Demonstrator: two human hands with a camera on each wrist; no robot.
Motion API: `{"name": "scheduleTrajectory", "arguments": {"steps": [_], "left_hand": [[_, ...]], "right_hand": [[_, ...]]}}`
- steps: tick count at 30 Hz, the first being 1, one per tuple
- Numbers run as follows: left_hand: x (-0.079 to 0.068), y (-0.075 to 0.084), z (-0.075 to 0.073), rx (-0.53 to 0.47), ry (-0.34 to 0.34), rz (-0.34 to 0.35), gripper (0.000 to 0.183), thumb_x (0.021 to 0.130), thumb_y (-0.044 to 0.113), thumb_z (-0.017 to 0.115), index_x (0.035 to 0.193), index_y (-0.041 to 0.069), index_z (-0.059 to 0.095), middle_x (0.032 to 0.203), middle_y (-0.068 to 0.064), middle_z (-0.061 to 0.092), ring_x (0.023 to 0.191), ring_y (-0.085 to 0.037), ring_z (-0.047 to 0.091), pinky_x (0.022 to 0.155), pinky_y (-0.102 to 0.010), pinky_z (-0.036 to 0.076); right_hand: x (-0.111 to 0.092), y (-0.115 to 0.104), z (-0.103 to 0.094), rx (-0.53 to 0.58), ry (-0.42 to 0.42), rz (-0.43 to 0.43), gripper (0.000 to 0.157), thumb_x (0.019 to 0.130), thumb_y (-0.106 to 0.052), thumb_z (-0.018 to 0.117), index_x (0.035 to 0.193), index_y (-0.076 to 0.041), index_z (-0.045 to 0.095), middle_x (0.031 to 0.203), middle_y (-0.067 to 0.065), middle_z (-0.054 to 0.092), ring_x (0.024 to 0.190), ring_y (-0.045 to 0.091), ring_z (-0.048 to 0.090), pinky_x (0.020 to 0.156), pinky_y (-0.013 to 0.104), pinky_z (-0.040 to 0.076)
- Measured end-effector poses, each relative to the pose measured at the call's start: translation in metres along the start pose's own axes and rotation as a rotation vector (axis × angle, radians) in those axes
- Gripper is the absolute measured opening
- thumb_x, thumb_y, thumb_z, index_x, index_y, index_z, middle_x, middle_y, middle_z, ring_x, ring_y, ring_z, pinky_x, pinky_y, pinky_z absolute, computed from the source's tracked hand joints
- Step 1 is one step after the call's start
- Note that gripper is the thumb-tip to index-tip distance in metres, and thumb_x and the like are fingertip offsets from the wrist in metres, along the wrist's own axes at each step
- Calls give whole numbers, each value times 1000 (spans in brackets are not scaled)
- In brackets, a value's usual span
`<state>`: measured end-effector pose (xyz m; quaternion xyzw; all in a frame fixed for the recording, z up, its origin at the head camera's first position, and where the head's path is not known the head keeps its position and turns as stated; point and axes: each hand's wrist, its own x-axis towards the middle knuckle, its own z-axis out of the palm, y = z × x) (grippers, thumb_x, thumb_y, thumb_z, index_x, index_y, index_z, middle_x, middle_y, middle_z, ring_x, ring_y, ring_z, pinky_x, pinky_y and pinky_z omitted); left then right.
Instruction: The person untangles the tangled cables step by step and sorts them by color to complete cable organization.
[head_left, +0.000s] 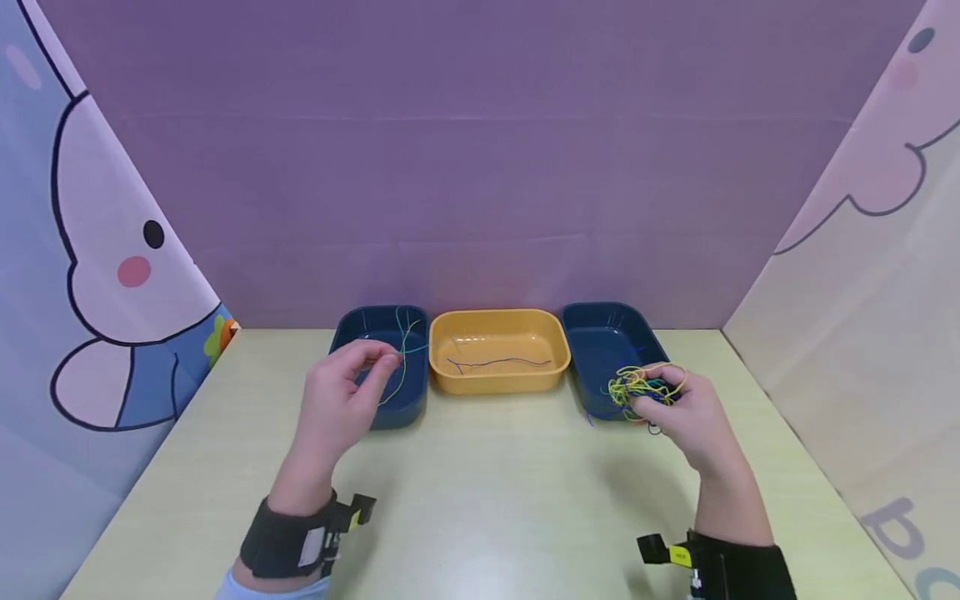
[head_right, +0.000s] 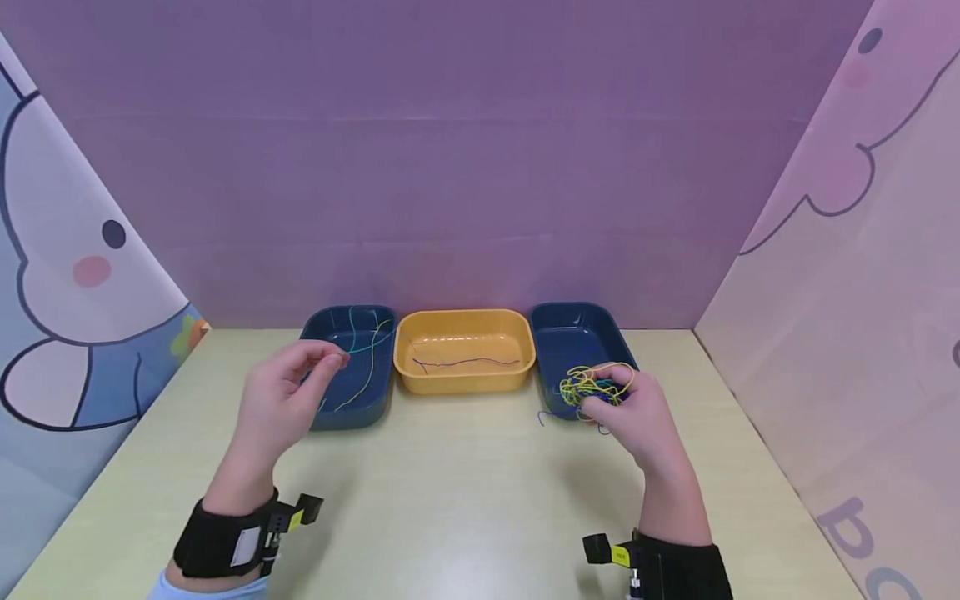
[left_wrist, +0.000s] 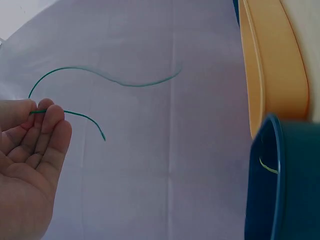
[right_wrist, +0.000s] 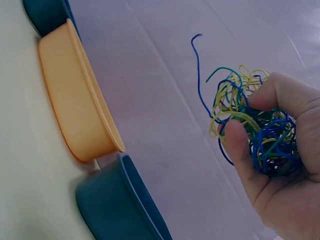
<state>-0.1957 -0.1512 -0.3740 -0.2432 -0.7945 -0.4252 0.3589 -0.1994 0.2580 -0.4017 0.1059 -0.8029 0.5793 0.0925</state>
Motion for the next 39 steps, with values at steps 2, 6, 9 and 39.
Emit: {"name": "scheduleTrajectory", "arguments": {"steps": [2,6,9,39], "left_hand": [[0,-5,-4,-24,-12,-32,4,89,5,67,93,5,68,88,-2,68,81,-9,61,73,-16,52],[0,-8,-2,-92,-35,-79,6,90,5,65,96,5,69,90,-2,69,81,-10,63,71,-17,53],[0,-8,1,-107,-25,-103,7,91,6,65,96,6,68,90,-1,69,80,-9,63,70,-17,53],[5,16,6,-163,-6,-232,7,91,-3,62,95,-5,66,88,-15,68,78,-22,64,66,-13,51]], "right_hand": [[0,1,-4,31,-2,-2,27,82,6,67,108,7,59,105,20,56,74,25,64,58,32,58],[0,-1,-4,54,-3,-20,31,83,-2,73,110,4,60,102,18,59,72,27,65,58,32,58],[1,-2,-3,66,0,-23,34,82,-5,75,112,1,60,104,19,57,73,29,64,60,35,59],[1,3,-16,90,-39,23,43,86,-11,73,124,-5,54,118,17,54,95,25,61,76,25,55]]}}
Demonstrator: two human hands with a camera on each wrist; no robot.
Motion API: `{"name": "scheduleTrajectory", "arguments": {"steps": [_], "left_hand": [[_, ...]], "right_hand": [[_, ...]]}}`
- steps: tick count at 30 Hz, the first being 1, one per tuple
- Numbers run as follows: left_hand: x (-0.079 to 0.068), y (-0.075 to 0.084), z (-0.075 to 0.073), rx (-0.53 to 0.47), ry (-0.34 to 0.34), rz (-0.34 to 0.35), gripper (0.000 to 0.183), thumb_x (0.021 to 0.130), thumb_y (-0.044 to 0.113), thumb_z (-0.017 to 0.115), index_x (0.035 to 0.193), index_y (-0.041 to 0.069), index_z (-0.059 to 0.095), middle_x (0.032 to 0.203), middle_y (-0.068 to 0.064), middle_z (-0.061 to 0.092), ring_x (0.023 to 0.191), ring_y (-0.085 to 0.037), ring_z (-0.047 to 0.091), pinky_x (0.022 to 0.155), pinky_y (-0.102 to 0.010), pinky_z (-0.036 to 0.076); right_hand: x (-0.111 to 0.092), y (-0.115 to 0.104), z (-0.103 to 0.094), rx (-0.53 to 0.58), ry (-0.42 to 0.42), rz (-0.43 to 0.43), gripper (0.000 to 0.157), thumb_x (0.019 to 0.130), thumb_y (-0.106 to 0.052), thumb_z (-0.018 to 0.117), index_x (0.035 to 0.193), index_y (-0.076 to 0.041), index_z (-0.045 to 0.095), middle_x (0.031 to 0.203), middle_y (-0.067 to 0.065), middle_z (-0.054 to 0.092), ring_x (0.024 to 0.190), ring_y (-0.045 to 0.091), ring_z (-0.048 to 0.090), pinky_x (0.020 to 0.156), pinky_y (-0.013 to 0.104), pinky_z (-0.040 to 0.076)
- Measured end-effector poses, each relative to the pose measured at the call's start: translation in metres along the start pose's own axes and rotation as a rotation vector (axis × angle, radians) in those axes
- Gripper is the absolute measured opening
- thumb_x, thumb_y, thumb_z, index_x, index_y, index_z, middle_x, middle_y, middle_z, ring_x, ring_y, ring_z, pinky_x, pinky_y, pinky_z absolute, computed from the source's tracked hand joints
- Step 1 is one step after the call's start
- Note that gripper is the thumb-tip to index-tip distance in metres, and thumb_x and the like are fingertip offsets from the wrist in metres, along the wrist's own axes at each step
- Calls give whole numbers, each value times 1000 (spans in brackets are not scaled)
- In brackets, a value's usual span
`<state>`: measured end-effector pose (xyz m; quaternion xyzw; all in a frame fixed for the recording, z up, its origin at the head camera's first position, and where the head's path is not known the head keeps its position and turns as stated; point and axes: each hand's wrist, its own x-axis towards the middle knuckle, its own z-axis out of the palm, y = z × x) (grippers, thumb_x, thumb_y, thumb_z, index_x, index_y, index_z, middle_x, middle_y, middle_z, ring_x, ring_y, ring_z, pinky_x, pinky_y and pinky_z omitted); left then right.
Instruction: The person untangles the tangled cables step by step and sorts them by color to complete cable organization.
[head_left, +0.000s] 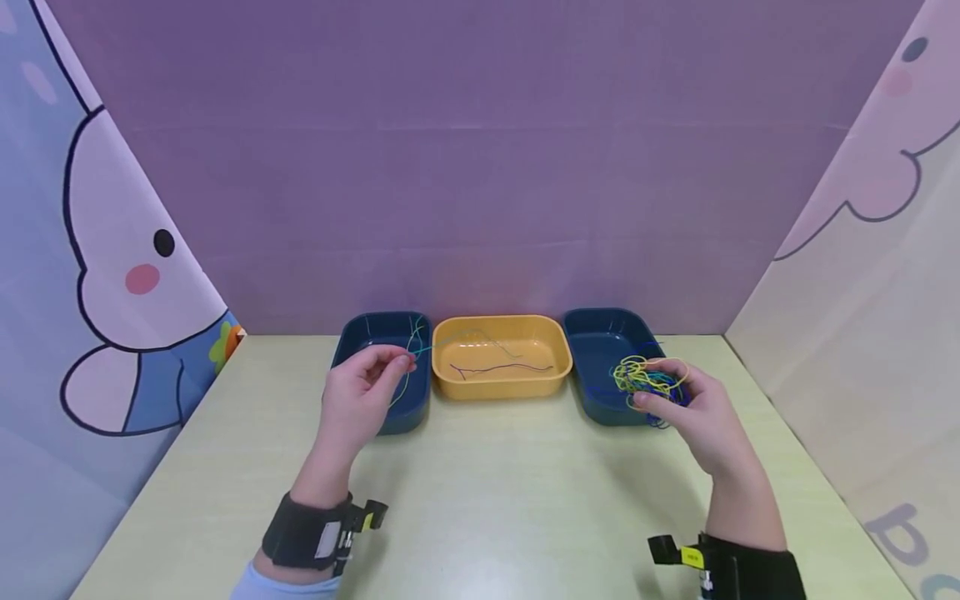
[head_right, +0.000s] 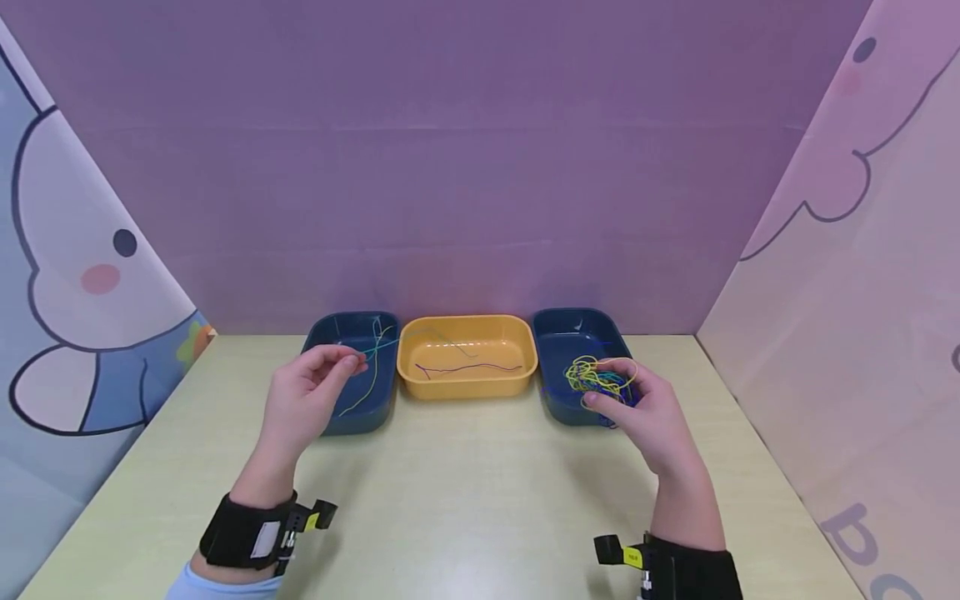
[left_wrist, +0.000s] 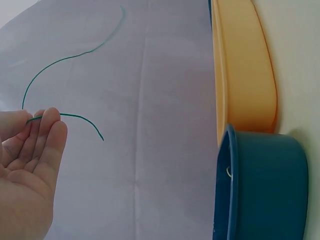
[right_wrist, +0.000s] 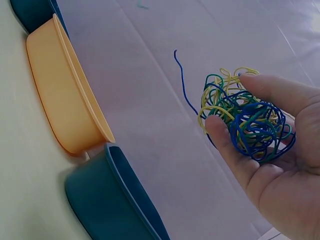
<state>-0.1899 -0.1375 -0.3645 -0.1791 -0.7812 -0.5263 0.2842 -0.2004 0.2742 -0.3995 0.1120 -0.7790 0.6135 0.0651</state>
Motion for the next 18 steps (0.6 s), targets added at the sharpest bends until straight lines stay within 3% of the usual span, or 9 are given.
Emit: {"name": "scheduleTrajectory", "arguments": {"steps": [5,10,18], "left_hand": [[3,-29,-1,-9,22,-7,9,93,6,63,98,2,68,90,-8,69,78,-16,65,66,-15,53],[9,-38,4,-8,12,-9,11,94,15,63,100,7,68,91,-3,69,80,-17,66,65,-19,54],[28,-35,50,15,-94,38,12,94,16,63,100,7,70,90,1,69,76,-8,62,63,-23,56]], "right_hand": [[-1,0,-6,-12,12,-6,42,87,-11,71,125,-5,54,119,15,52,98,23,58,77,23,54],[-3,1,-12,-20,24,-2,41,88,-13,71,125,-6,55,119,14,52,97,22,58,77,22,54],[-7,3,-24,-23,59,-7,43,89,-12,69,127,-4,53,122,13,49,99,22,56,77,20,53]]}}
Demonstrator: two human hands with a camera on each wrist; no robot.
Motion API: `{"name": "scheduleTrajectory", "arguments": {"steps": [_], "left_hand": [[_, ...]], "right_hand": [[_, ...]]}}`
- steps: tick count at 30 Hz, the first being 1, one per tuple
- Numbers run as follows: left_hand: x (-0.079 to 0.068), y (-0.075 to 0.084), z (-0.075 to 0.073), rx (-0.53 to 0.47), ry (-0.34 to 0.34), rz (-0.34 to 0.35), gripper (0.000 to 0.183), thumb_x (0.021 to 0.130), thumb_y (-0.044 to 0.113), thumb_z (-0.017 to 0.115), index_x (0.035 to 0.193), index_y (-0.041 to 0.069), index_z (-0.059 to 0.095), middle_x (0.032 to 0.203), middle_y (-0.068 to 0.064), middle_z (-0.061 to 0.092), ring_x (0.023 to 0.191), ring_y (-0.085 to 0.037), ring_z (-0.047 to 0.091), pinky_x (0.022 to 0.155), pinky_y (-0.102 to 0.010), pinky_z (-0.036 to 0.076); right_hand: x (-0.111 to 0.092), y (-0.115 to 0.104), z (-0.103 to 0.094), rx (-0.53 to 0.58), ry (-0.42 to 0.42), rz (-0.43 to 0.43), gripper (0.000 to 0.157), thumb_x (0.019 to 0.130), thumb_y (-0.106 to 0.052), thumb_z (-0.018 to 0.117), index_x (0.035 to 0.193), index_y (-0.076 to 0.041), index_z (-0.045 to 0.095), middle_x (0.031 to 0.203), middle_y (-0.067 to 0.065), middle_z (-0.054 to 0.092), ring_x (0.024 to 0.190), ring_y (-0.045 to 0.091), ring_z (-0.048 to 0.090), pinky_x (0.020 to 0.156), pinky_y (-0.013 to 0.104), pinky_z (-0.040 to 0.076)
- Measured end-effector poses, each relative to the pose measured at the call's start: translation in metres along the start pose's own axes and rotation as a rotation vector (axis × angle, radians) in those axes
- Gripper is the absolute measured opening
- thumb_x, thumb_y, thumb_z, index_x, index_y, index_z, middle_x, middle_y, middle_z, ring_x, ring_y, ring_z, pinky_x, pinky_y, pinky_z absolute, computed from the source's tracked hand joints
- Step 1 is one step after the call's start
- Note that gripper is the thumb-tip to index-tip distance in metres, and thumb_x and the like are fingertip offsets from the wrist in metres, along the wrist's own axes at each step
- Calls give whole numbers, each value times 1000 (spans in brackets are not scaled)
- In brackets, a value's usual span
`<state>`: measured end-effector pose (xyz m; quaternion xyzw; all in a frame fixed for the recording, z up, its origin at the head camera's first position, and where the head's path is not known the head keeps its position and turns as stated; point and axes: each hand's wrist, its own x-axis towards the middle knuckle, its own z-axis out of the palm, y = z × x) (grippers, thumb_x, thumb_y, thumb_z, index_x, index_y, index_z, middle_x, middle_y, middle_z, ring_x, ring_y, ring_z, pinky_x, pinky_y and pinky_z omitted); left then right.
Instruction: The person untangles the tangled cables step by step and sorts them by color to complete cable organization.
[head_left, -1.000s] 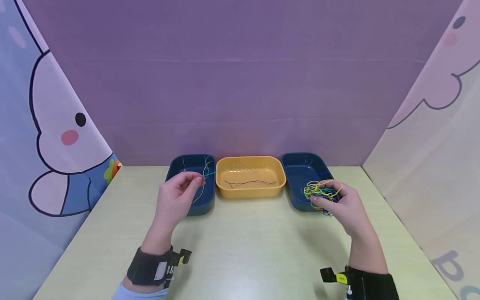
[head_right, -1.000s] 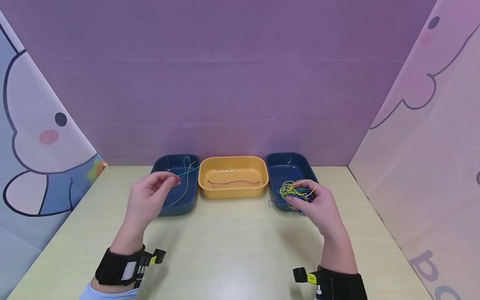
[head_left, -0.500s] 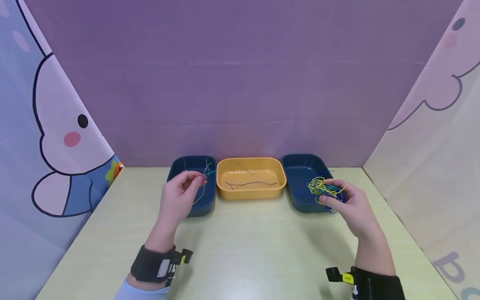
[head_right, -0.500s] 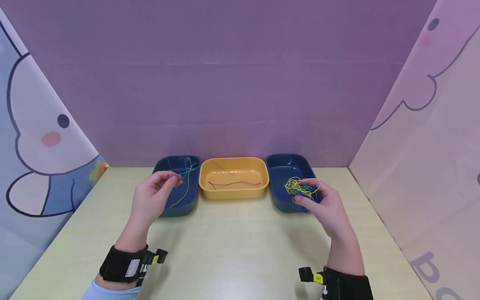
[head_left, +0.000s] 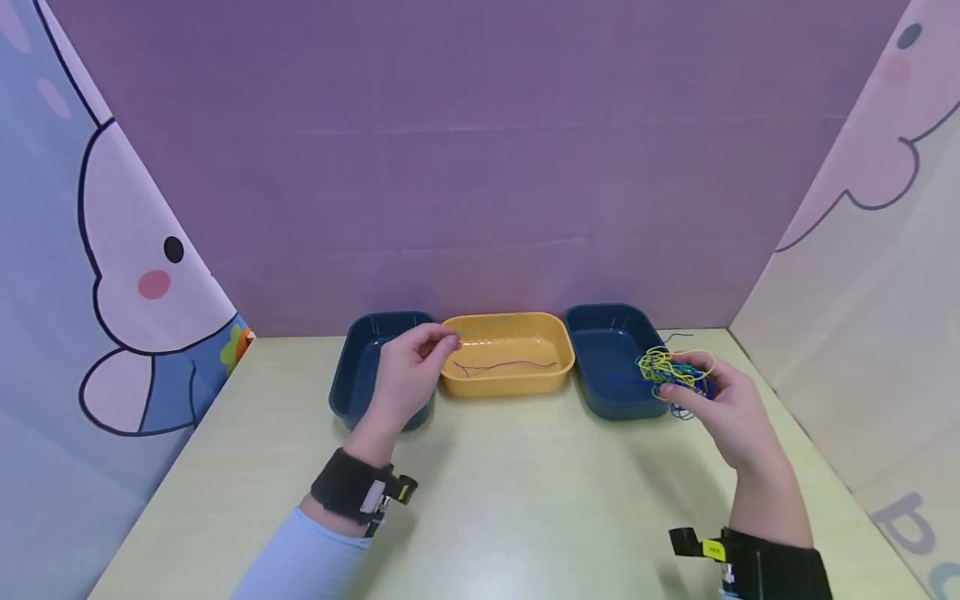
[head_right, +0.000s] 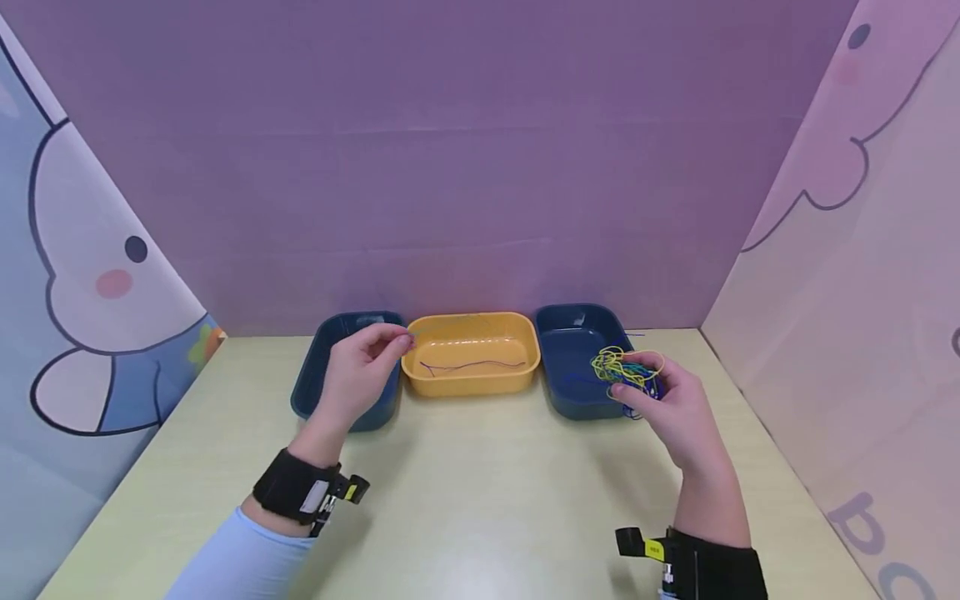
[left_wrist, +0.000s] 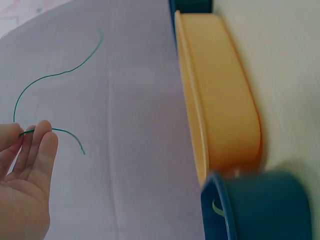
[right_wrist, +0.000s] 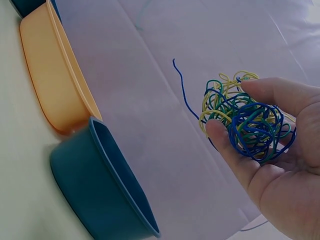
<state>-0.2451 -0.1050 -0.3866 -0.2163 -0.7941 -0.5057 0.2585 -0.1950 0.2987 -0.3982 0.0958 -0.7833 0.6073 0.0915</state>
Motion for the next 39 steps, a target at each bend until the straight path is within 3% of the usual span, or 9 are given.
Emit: {"name": "scheduleTrajectory", "arguments": {"steps": [9,15,19,25,30,39], "left_hand": [[33,-1,48,49,17,43,10,93,16,64,99,12,71,88,3,68,76,-4,59,66,-27,55],[49,7,81,118,-53,75,12,93,16,64,100,10,72,92,1,65,78,-5,57,69,-22,53],[57,10,105,154,-109,50,13,93,16,64,101,10,73,93,1,63,79,-5,56,69,-19,51],[54,11,141,234,-201,-12,14,94,21,63,101,13,73,92,4,62,78,-5,53,68,-14,49],[46,9,167,327,-270,-31,14,94,22,63,102,15,73,91,5,61,80,-6,51,68,-12,48],[38,5,201,439,-341,-71,15,94,23,64,102,17,74,92,6,64,83,-7,52,76,-18,49]], "right_hand": [[-1,4,-2,12,50,11,43,88,-10,70,127,-3,54,118,15,50,93,18,58,73,19,54],[-4,3,-2,7,69,11,44,88,-12,70,129,-5,53,120,14,50,96,19,57,75,18,53],[-5,1,-2,50,69,-2,44,88,-9,70,128,-3,53,119,14,51,95,18,58,75,19,53],[-9,1,-4,103,73,-11,43,88,-5,69,127,0,52,116,13,53,91,17,60,74,19,53],[-12,6,-10,56,75,-11,44,89,-10,69,128,0,51,117,14,52,92,16,60,75,18,53],[-11,14,-21,171,99,-61,40,87,0,67,123,6,50,113,13,56,91,17,62,76,19,53]]}}
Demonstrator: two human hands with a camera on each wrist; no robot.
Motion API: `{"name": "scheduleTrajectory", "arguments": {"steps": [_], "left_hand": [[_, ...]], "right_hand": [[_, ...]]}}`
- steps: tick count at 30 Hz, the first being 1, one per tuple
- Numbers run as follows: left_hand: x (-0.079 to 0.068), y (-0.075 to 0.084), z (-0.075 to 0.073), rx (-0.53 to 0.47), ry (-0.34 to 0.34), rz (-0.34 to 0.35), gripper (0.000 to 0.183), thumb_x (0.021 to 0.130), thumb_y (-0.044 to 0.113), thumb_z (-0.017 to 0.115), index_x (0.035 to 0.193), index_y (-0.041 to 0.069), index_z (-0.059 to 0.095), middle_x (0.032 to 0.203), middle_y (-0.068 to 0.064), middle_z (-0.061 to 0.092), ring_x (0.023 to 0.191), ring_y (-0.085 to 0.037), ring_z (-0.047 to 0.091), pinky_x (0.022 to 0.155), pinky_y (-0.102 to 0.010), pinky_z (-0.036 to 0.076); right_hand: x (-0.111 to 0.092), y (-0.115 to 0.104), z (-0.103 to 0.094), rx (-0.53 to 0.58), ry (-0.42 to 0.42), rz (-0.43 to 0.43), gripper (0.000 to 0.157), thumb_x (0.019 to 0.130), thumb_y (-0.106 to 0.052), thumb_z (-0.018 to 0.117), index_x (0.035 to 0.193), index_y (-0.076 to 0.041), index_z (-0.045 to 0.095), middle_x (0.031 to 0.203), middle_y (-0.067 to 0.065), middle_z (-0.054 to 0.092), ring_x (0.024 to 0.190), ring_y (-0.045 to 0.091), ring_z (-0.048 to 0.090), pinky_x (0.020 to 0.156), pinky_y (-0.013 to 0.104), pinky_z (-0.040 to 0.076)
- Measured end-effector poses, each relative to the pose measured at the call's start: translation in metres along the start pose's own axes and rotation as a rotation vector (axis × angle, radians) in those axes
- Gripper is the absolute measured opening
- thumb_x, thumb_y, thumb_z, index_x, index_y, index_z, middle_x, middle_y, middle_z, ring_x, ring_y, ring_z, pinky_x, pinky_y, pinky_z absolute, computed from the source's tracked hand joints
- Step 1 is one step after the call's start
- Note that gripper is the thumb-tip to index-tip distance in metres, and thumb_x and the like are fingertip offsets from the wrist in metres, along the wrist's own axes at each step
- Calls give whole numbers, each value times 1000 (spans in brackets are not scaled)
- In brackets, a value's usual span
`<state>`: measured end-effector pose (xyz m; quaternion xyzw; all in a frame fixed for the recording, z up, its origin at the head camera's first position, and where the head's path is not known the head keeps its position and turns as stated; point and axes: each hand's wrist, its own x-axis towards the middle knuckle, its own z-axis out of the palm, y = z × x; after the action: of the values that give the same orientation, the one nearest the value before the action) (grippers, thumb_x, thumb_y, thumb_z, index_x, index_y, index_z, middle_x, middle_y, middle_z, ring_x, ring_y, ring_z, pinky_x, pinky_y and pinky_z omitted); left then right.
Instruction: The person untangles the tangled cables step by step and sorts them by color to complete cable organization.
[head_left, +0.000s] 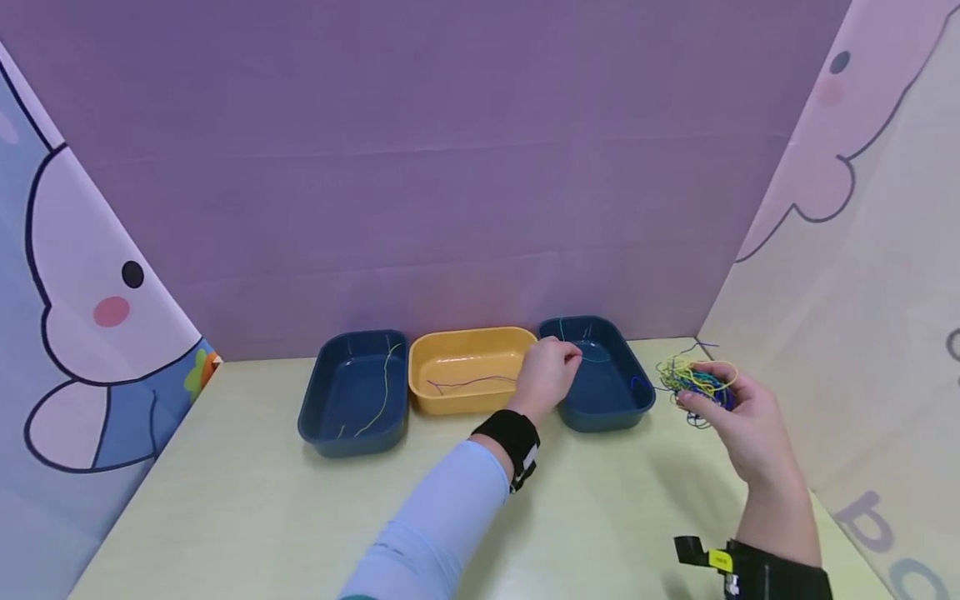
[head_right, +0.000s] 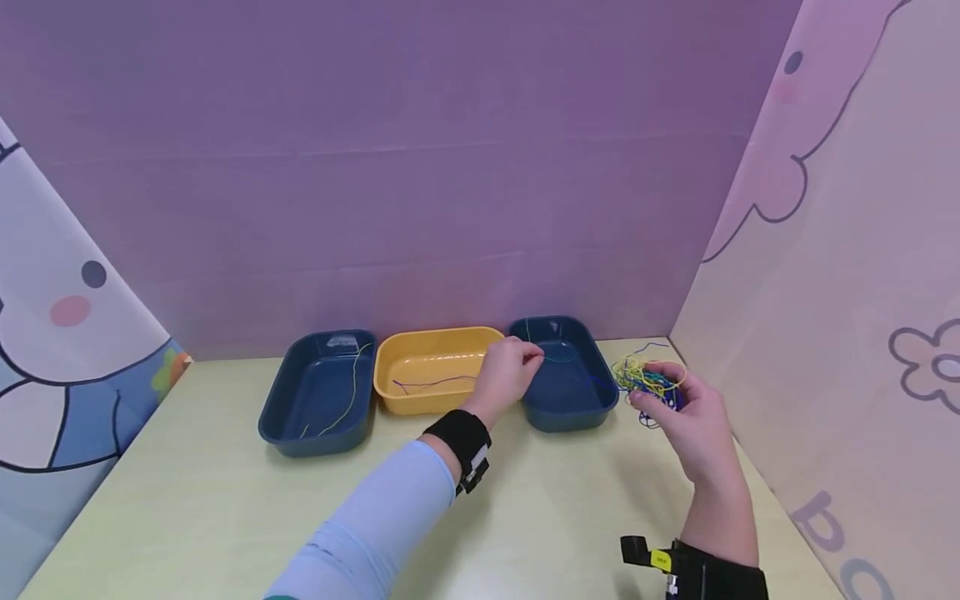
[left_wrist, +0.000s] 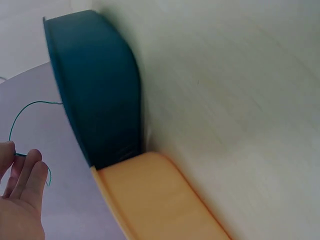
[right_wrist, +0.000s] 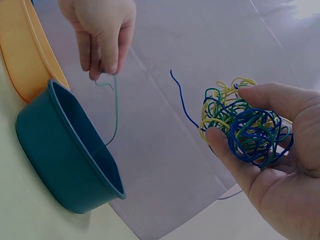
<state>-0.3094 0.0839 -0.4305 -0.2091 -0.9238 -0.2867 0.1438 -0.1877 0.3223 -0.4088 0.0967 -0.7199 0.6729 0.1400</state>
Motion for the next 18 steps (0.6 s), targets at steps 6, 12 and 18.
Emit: {"name": "scheduleTrajectory", "arguments": {"steps": [6,12,18], "left_hand": [[0,3,12,27,-96,-43,17,93,22,65,108,18,71,101,7,67,90,-6,56,82,-19,50],[-4,2,11,-37,-144,-82,23,94,21,64,117,17,66,111,6,66,98,-5,58,85,-20,49],[-8,2,8,-118,-203,-79,24,95,20,62,118,16,64,111,5,66,93,-3,58,83,-19,50]], "right_hand": [[1,0,-1,11,21,-1,40,87,1,68,123,6,51,111,9,58,90,15,62,76,17,52],[1,-1,1,32,16,-3,40,86,2,68,122,6,51,112,10,57,90,15,62,76,18,52],[1,0,4,31,7,-6,40,86,2,68,122,7,51,112,11,56,91,15,62,77,18,52]]}}
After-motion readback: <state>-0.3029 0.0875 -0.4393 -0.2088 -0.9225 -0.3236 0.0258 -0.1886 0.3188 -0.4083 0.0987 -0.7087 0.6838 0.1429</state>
